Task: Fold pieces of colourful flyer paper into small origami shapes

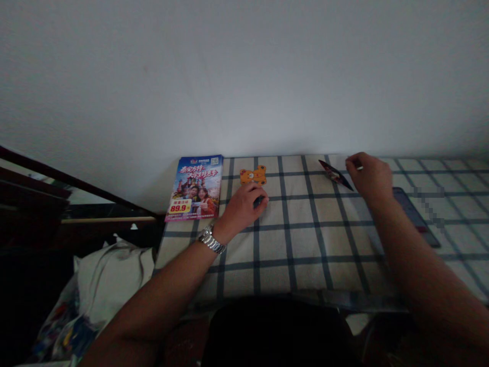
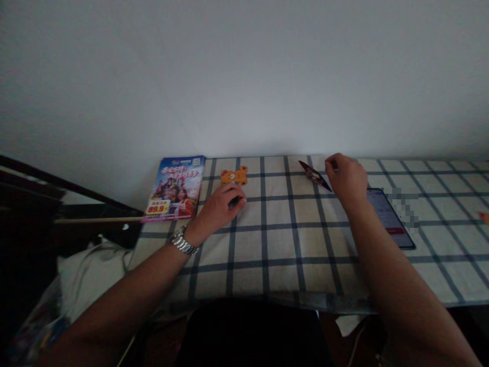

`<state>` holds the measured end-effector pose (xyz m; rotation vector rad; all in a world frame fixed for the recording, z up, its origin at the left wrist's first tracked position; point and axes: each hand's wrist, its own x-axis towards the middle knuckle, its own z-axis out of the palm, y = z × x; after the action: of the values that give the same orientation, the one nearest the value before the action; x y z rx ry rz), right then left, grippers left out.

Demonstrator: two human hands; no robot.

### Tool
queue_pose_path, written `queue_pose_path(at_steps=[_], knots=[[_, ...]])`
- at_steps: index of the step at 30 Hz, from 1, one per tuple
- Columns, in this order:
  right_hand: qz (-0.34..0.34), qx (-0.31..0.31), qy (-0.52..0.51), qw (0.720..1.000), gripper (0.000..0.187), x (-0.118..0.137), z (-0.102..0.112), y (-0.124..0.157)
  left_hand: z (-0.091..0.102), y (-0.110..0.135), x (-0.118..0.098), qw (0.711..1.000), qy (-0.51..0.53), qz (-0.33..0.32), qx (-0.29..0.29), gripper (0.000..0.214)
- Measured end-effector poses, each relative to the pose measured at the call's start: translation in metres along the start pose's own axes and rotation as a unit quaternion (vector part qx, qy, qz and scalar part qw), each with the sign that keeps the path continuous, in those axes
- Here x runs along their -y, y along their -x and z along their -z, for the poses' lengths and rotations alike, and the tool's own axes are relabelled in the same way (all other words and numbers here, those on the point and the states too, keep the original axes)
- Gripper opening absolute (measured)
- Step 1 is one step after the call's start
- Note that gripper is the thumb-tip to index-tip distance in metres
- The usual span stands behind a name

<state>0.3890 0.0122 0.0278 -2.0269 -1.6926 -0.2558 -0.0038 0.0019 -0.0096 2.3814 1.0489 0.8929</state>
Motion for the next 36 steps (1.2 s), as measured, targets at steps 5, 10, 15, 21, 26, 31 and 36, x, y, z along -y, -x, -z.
queue_pose_path(at_steps=[5,10,15,21,26,31,36], knots=[[0.024,-0.005,-0.022,0.999,0.02,0.002,0.005,0.003,0.001,0.0,-0.001,1.0,0.002,-0.002,-0.001,0.006],[0.084,0.008,-0.076,0.993,0.025,0.004,0.004,0.015,0.001,0.0,0.0,1.0,0.001,0.0,-0.002,0.006],[0.175,0.039,-0.09,0.98,0.034,0.006,0.001,0.03,0.0,0.0,0.0,1.0,0.001,-0.004,-0.004,0.006],[0.266,0.05,-0.065,0.96,0.02,0.008,0.001,0.04,-0.001,0.0,0.001,1.0,-0.002,-0.009,-0.009,0.005],[0.25,0.044,-0.043,0.966,0.029,0.012,0.003,0.05,-0.001,0.0,0.001,1.0,0.002,-0.008,-0.007,0.006],[0.209,0.035,-0.057,0.976,0.035,0.012,0.004,0.052,-0.001,-0.001,-0.001,1.0,-0.001,-0.006,-0.006,0.007],[0.149,0.008,-0.04,0.988,0.04,0.007,0.007,0.044,0.0,-0.001,-0.001,1.0,-0.001,-0.01,-0.007,0.007]])
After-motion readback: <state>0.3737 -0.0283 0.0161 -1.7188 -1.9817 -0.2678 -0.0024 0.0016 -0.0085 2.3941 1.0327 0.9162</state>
